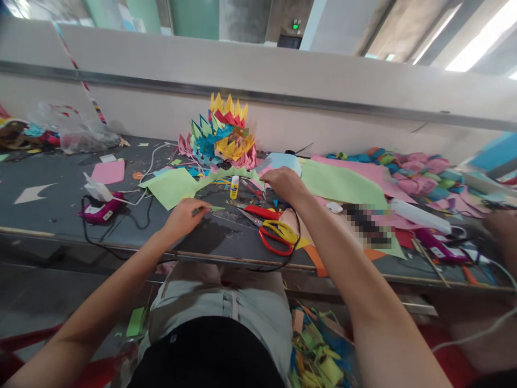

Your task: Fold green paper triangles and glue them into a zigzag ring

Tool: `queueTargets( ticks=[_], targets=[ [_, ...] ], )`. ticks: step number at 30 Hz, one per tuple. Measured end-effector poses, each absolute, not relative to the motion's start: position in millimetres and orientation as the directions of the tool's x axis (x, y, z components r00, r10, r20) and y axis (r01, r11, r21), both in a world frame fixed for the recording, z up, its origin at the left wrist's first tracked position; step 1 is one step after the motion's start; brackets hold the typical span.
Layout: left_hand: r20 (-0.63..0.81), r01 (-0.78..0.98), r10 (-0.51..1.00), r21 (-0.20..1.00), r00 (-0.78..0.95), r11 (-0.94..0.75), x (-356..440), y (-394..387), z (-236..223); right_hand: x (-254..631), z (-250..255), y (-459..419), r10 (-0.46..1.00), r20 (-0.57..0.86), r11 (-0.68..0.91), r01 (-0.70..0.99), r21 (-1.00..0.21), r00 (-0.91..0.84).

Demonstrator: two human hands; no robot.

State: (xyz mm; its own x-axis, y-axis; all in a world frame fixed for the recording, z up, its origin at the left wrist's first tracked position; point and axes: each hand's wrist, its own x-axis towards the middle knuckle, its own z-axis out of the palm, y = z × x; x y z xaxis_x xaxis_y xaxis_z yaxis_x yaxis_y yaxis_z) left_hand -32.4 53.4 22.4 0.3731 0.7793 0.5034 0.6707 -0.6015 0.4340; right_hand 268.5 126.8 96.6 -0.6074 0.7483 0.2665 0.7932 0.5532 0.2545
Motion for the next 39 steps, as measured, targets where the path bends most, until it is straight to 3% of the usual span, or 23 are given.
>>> queueTargets(
  ticks=[5, 7, 11, 14, 17, 22, 27, 39],
  targets=[
    [0.682, 0.689, 0.675, 0.346, 0.281, -0.637, -46.3, 50.1, 44.2, 258.7, 119.2, 97.4, 0.715, 0.417, 0.515, 0.826, 0.229, -0.561],
    [0.689, 0.675, 0.657, 0.33, 0.305, -0.66, -53.2, 42.4, 50.8, 253.0, 123.3, 78.5, 0.678, 0.418, 0.585, 0.788, 0.193, -0.605],
    [0.598, 0.615, 0.678, 0.357, 0.428, -0.703, -62.2, 24.9, 53.9, 236.1, 111.9, 39.4, 0.576, 0.22, 0.783, 0.609, 0.129, -0.787],
    [0.525, 0.578, 0.696, 0.402, 0.49, -0.71, -60.8, 16.7, 48.2, 219.9, 90.3, 21.9, 0.575, 0.062, 0.813, 0.578, 0.073, -0.816],
    [0.456, 0.562, 0.709, 0.433, 0.538, -0.705, -53.3, 12.8, 39.5, 207.5, 68.4, 18.3, 0.58, 0.011, 0.814, 0.578, -0.065, -0.815],
    [0.338, 0.588, 0.738, 0.451, 0.584, -0.672, -38.8, 9.4, 26.7, 202.8, 39.8, 24.1, 0.626, 0.079, 0.769, 0.597, -0.228, -0.776],
    [0.249, 0.63, 0.767, 0.452, 0.591, -0.632, -29.0, 8.5, 18.5, 206.5, 17.6, 23.4, 0.686, 0.151, 0.718, 0.631, -0.293, -0.711],
    [0.238, 0.702, 0.8, 0.386, 0.551, -0.598, -19.6, 5.3, 15.2, 207.9, 4.1, 23.9, 0.74, 0.249, 0.669, 0.645, -0.369, -0.624]
  ],
)
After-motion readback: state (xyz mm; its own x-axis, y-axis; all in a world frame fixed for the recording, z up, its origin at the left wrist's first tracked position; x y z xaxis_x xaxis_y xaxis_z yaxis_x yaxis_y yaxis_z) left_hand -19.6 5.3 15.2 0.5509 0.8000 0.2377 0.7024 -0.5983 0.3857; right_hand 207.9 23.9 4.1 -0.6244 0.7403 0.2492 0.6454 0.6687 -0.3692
